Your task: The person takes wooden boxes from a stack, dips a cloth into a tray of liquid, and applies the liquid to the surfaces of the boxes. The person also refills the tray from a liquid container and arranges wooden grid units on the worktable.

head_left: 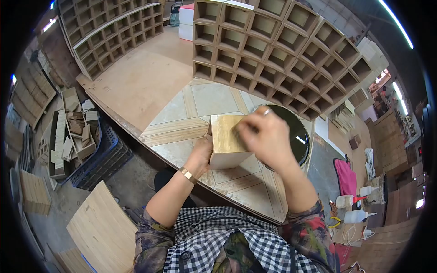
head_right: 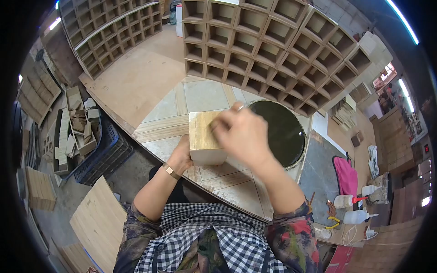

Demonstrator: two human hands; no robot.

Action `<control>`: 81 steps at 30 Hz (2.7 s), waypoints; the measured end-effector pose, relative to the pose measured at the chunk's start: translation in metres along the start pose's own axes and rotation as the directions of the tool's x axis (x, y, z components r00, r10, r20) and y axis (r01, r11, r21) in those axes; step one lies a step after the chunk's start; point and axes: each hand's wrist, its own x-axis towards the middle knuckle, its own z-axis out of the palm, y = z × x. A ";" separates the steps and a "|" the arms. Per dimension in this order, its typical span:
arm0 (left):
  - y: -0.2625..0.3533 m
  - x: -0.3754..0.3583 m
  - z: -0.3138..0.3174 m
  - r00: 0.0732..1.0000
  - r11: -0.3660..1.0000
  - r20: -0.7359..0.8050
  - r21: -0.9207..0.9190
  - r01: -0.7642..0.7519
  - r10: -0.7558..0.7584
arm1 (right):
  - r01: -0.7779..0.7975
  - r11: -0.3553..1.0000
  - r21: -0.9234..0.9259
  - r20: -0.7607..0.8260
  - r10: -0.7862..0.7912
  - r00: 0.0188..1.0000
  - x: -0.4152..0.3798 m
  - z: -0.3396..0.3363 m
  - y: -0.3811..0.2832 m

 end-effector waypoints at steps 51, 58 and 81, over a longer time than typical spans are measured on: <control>-0.043 -0.023 -0.037 0.943 0.639 0.227 0.694 -0.332 0.243 | 0.222 0.942 0.252 -0.092 -0.205 0.974 -0.102 0.010 0.021; -0.047 -0.020 -0.038 0.932 0.618 0.250 0.698 -0.362 0.264 | 0.316 0.948 -0.020 -0.003 -0.316 0.949 -0.034 0.066 0.039; -0.061 -0.007 -0.061 0.929 0.529 0.329 0.765 -0.367 0.168 | 0.368 0.878 0.306 0.166 -0.430 0.888 0.026 0.103 0.025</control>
